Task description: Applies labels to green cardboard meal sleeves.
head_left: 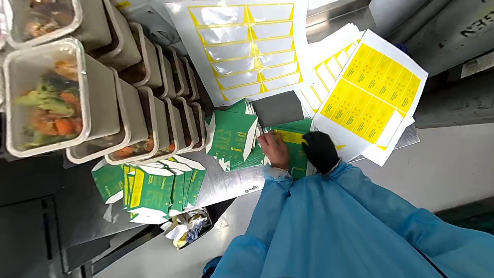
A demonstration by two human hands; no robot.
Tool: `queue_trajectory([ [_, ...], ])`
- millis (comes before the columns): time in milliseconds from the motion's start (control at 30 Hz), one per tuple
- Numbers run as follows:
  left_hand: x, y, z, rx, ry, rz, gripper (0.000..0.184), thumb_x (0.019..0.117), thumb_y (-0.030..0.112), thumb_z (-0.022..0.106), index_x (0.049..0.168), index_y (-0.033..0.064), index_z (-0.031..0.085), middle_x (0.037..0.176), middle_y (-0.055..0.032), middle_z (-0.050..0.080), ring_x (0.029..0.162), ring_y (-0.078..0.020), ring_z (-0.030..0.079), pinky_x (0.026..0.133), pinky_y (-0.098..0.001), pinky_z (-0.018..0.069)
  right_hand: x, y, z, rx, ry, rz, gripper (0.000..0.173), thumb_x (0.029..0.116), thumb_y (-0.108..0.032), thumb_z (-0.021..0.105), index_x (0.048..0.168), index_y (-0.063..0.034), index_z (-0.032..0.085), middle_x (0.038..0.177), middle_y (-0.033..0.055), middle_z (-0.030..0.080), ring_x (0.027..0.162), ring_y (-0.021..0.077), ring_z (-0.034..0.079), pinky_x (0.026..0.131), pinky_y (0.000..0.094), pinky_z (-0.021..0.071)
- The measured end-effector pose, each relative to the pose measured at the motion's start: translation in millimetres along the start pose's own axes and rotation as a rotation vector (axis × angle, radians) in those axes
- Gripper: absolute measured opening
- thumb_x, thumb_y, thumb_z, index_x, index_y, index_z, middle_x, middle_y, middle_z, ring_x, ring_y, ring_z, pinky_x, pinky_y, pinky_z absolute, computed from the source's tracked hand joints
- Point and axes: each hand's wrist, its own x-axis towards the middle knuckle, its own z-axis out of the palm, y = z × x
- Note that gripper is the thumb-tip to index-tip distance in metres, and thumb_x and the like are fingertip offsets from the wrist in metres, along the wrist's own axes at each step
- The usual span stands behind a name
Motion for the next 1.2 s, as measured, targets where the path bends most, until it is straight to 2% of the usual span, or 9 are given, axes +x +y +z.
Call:
queue_trajectory([
  [100, -12, -6, 4, 0.073, -0.302, 0.378, 0.038, 0.1089, 0.020, 0.046, 0.141, 0.0025, 0.057, 0.149, -0.0187, 0.052, 0.142, -0.0347, 0.047, 0.117, -0.0500, 0.0398, -6, 12, 26, 0.033, -0.133, -0.311, 0.050, 0.1097, -0.034, 0.040, 0.150, -0.0070, 0.052, 0.162, 0.0122, 0.042, 0.153, 0.0284, 0.034, 0.125, 0.0551, 0.0267],
  [333, -16, -35, 10, 0.455, -0.307, 0.374, 0.088, 0.1034, 0.065, 0.032, 0.163, 0.0026, 0.018, 0.172, -0.0119, 0.012, 0.159, -0.0279, 0.011, 0.128, -0.0503, 0.0154, -23, 54, 15, 0.024, -0.255, -0.339, 0.068, 0.1064, -0.054, 0.039, 0.159, -0.0104, 0.039, 0.168, 0.0054, 0.031, 0.158, 0.0189, 0.022, 0.129, 0.0507, 0.0170],
  [467, -31, -10, -21, 0.347, -0.349, 0.436, 0.091, 0.1021, 0.063, 0.044, 0.160, -0.0048, 0.025, 0.169, -0.0211, 0.018, 0.157, -0.0345, 0.017, 0.127, -0.0524, 0.0209, -53, 86, -23, -0.043, -0.136, -0.342, 0.058, 0.1078, -0.044, 0.043, 0.150, -0.0046, 0.052, 0.158, 0.0141, 0.047, 0.151, 0.0278, 0.038, 0.125, 0.0549, 0.0276],
  [600, -58, -25, -59, 0.405, -0.788, 0.602, 0.129, 0.0656, 0.072, 0.082, 0.162, 0.0052, 0.027, 0.172, -0.0137, 0.009, 0.159, -0.0341, 0.005, 0.125, -0.0623, 0.0142, -93, 152, -68, -0.013, -0.053, -0.130, 0.057, 0.1035, -0.047, 0.051, 0.143, -0.0069, 0.060, 0.151, 0.0150, 0.054, 0.144, 0.0305, 0.048, 0.122, 0.0582, 0.0323],
  [700, -63, -24, -68, 0.480, -0.857, 0.639, 0.086, 0.0818, 0.013, 0.081, 0.156, 0.0036, 0.040, 0.169, -0.0159, 0.022, 0.156, -0.0374, 0.019, 0.119, -0.0643, 0.0302, -119, 210, -75, -0.091, -0.181, -0.136, 0.096, 0.0865, -0.076, 0.055, 0.154, -0.0084, 0.046, 0.162, 0.0144, 0.041, 0.151, 0.0355, 0.035, 0.123, 0.0600, 0.0281],
  [833, -48, -5, -100, 0.469, -0.999, 0.666, 0.049, 0.0992, 0.006, 0.059, 0.148, 0.0021, 0.051, 0.160, -0.0177, 0.041, 0.149, -0.0357, 0.037, 0.116, -0.0571, 0.0381, -135, 253, -73, -0.196, -0.403, -0.274, 0.139, 0.0505, -0.069, 0.089, 0.165, -0.0198, 0.027, 0.172, 0.0107, 0.020, 0.157, 0.0386, 0.018, 0.120, 0.0706, 0.0210],
  [933, -55, -11, -149, 0.226, -0.579, 0.783, 0.035, 0.0999, 0.004, 0.057, 0.134, 0.0033, 0.065, 0.143, -0.0135, 0.062, 0.138, -0.0266, 0.055, 0.116, -0.0467, 0.0434, -132, 264, -74, -0.183, -0.369, -0.374, 0.116, 0.0585, -0.020, 0.090, 0.161, -0.0179, 0.036, 0.167, 0.0134, 0.031, 0.153, 0.0417, 0.029, 0.116, 0.0708, 0.0307],
  [1067, -73, -41, -164, 0.039, -0.100, 0.685, 0.030, 0.0984, -0.001, 0.055, 0.122, 0.0024, 0.073, 0.127, -0.0105, 0.071, 0.126, -0.0220, 0.065, 0.109, -0.0387, 0.0533, -124, 254, -89, -0.170, -0.363, -0.398, 0.092, 0.0696, -0.010, 0.080, 0.155, -0.0149, 0.048, 0.160, 0.0140, 0.044, 0.148, 0.0409, 0.040, 0.112, 0.0682, 0.0384],
  [1200, -87, -52, -86, 0.139, -0.191, 0.637, 0.029, 0.0928, 0.002, 0.063, 0.118, 0.0080, 0.076, 0.126, -0.0093, 0.073, 0.124, -0.0250, 0.066, 0.106, -0.0435, 0.0537, -122, 237, -96, -0.173, -0.400, -0.336, 0.095, 0.0667, -0.006, 0.084, 0.154, -0.0150, 0.049, 0.160, 0.0138, 0.045, 0.148, 0.0400, 0.039, 0.114, 0.0673, 0.0376],
])
